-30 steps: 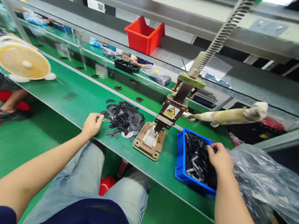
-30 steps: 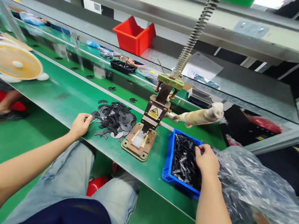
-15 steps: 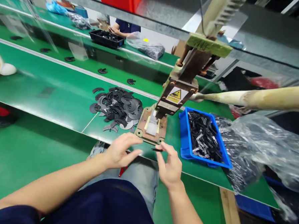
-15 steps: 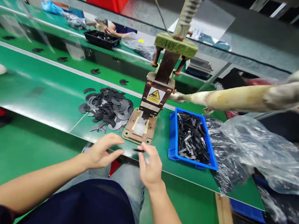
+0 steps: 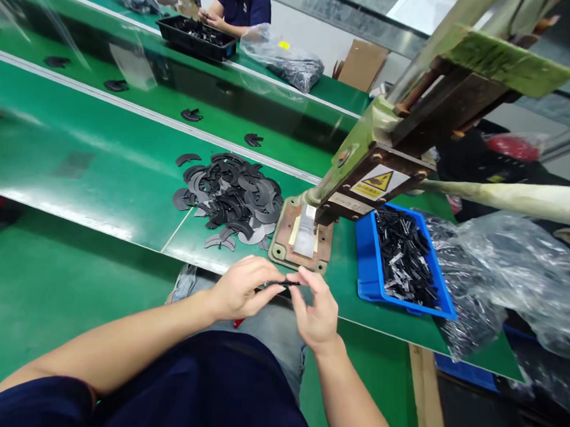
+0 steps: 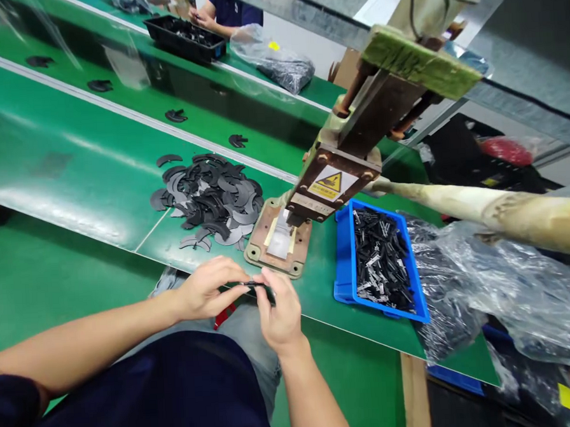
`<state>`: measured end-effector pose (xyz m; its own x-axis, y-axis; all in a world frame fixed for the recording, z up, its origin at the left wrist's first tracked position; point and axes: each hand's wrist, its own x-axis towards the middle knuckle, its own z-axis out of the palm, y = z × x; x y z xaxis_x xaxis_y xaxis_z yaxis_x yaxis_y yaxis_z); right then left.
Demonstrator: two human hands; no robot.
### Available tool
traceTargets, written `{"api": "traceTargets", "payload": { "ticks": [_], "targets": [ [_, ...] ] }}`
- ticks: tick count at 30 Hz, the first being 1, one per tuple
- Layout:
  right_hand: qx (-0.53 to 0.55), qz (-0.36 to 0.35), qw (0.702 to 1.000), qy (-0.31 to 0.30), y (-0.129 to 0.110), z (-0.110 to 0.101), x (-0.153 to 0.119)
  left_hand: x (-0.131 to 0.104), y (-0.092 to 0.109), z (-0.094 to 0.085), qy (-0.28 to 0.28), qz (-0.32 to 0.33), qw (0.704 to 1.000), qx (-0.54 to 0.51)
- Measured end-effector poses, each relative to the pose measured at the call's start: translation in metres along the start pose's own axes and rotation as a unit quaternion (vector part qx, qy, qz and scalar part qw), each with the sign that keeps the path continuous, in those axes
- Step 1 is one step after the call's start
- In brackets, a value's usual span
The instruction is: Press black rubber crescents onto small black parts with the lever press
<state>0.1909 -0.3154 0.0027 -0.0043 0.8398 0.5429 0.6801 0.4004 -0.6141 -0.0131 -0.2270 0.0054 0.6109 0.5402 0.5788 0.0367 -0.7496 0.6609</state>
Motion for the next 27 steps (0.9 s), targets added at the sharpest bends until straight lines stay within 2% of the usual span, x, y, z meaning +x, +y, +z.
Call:
{"api": "traceTargets", "payload": {
  "ticks": [7,11,14,16,19,21,22,24,25,27],
  "targets": [
    [-0.01,-0.004,1.0,-0.007,-0.008,0.008,0.004,-0.007,-0.003,-0.009,-0.003,-0.03,0.999,-0.025],
    [-0.011,-0.014,1.0,-0.015,-0.014,0.008,0.004,-0.013,0.002,-0.013,0.003,-0.054,0.997,-0.053],
    [-0.011,-0.025,0.999,-0.018,-0.019,0.006,0.002,-0.017,0.01,-0.012,-0.012,-0.124,0.984,-0.129],
    [-0.012,-0.037,0.999,-0.018,-0.021,0.004,-0.001,-0.018,0.014,-0.009,-0.021,-0.219,0.948,-0.23],
    [-0.014,-0.057,0.998,-0.024,-0.027,0.004,-0.004,-0.018,0.017,-0.001,-0.045,-0.347,0.843,-0.409],
    [-0.012,-0.072,0.997,-0.03,-0.032,0.004,-0.006,-0.018,0.017,0.003,-0.074,-0.383,0.776,-0.495],
    [-0.01,-0.08,0.996,-0.032,-0.034,0.003,-0.007,-0.019,0.016,0.004,-0.085,-0.388,0.754,-0.523],
    [-0.011,-0.092,0.995,-0.037,-0.037,-0.001,-0.008,-0.017,0.014,0.004,-0.093,-0.377,0.737,-0.553],
    [-0.016,-0.092,0.995,-0.036,-0.037,-0.005,-0.008,-0.016,0.012,0.003,-0.093,-0.368,0.741,-0.554],
    [-0.036,-0.071,0.997,-0.013,-0.033,-0.017,-0.007,-0.01,0.007,0.0,-0.089,-0.351,0.767,-0.53]
  ]
}}
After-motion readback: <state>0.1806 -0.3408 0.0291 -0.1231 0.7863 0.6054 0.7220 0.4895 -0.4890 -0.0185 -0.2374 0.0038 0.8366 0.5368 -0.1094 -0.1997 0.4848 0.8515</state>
